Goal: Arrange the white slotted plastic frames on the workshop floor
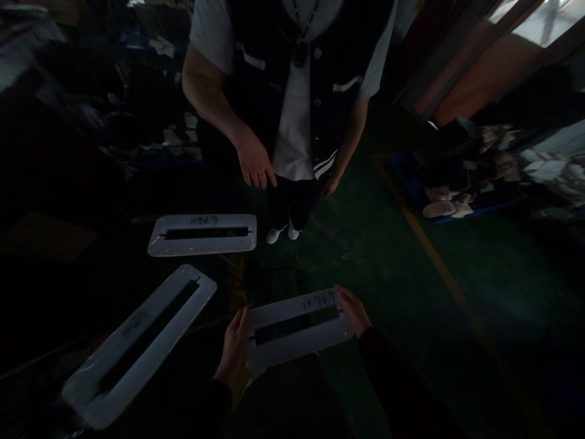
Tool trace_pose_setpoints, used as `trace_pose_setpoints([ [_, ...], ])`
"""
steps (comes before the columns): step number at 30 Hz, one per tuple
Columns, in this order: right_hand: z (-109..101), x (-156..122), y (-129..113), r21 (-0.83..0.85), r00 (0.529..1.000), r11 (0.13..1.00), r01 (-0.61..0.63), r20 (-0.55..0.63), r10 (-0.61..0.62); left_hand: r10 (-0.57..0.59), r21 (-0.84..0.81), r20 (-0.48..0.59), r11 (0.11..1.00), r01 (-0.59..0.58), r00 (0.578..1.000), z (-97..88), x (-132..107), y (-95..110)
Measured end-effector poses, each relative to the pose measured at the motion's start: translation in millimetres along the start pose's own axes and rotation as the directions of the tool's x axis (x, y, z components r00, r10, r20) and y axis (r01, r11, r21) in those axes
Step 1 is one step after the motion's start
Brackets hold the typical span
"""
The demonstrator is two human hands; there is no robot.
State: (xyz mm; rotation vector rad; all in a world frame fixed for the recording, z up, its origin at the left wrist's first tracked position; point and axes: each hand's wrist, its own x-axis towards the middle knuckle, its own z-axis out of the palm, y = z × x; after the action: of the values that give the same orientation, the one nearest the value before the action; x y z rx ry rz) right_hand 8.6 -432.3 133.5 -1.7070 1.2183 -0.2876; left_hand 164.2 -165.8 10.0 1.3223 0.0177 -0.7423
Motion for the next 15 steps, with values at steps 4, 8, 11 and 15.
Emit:
trace_pose_setpoints([
  [4, 4.7, 17.1, 1.3, 0.011, 0.998, 0.998, -0.057, -0.034, 0.058, -0.021, -0.003, -0.009, 1.0, 0.021, 1.0, 5.7, 6.5, 0.8],
  [8, 5.1, 29.6, 2.8, -0.048, 0.995, 0.994, -0.094, -0.022, 0.093, -0.044, -0.025, -0.075, 0.999, 0.042, 0.996, 10.8, 6.6, -4.9],
  [11, 4.8, 30.5, -0.3, -0.111, 0.998, 0.992, -0.058, 0.0, 0.058, -0.047, -0.029, -0.115, 0.999, 0.044, 0.992, 12.9, 6.5, -7.2],
  [15, 5.1, 25.3, -6.0, -0.204, 0.999, 0.978, 0.041, 0.019, -0.038, -0.022, -0.008, -0.207, 1.0, 0.02, 0.978, 11.7, 3.1, -10.4],
])
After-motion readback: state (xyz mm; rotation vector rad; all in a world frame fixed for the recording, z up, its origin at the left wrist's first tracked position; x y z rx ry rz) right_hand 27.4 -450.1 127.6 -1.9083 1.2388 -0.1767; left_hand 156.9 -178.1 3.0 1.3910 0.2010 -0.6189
